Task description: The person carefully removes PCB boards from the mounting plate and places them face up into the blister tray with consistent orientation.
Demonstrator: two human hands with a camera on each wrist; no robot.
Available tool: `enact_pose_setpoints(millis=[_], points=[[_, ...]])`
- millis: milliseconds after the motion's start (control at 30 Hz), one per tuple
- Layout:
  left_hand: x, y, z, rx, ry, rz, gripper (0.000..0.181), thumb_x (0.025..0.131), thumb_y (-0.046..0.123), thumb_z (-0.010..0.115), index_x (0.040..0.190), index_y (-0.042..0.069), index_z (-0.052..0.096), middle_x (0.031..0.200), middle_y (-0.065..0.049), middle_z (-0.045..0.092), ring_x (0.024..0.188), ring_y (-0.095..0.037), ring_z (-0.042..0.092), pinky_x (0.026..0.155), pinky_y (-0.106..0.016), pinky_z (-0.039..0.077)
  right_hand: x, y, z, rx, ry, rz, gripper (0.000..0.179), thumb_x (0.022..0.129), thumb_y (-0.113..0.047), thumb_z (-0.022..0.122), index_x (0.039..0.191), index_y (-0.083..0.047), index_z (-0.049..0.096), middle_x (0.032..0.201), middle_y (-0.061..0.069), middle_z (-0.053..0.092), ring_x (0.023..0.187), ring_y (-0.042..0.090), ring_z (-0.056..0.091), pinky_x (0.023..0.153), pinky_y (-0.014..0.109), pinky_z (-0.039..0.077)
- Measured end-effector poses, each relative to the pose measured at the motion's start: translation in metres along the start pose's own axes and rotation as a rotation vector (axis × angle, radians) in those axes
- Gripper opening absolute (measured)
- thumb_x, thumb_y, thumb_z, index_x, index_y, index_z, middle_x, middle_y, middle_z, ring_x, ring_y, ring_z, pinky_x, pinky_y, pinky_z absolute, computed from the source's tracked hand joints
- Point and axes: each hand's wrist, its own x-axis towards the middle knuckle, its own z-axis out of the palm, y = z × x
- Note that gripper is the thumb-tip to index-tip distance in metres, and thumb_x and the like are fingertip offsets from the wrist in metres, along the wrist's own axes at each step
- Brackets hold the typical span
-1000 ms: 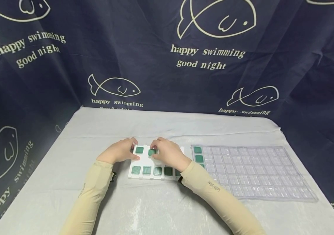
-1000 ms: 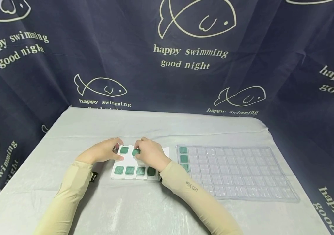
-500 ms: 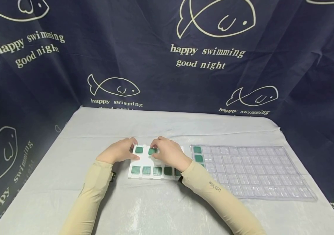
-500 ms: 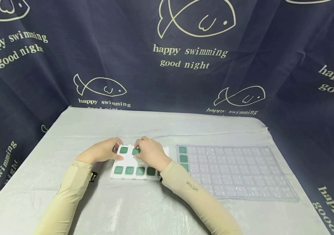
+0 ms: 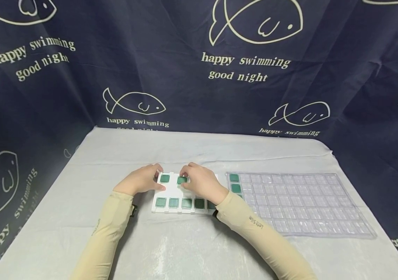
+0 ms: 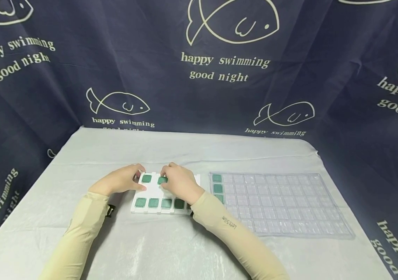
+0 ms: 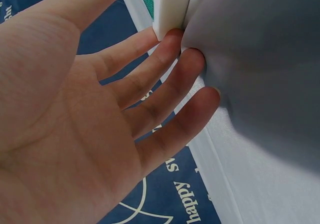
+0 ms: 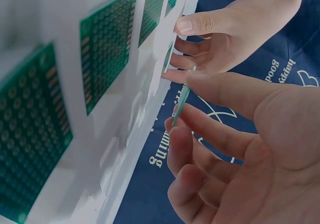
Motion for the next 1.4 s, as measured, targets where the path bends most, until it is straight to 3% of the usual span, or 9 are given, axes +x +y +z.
enact_pose_setpoints(millis=[633,1400], points=[[0.003,0.001,0.001,-0.015,-0.008,0.02,0.052,0.083,0.025,0.083,0.123,0.002,0.058,0.115,-0.014,0.068,0.103,-0.026,0.063,0.098,-0.048,0.052,-0.004,0.002,0.001,0.016,-0.001,0.002,0.029,0.089,-0.025,0.079,0.115,-0.014,0.072,0.108,0.0,0.068,0.094,0.018,0.068,0.074,0.035,0.056],[0.001,-0.003,0.0,-0.03,-0.006,-0.001,0.05,0.084,0.024,0.083,0.122,0.003,0.058,0.117,-0.014,0.068,0.106,-0.026,0.063,0.099,-0.048,0.051,-0.015,0.012,-0.006,0.023,0.019,0.004,0.031,0.088,-0.023,0.079,0.116,-0.013,0.071,0.111,0.001,0.069,0.096,0.018,0.068,0.076,0.036,0.058]])
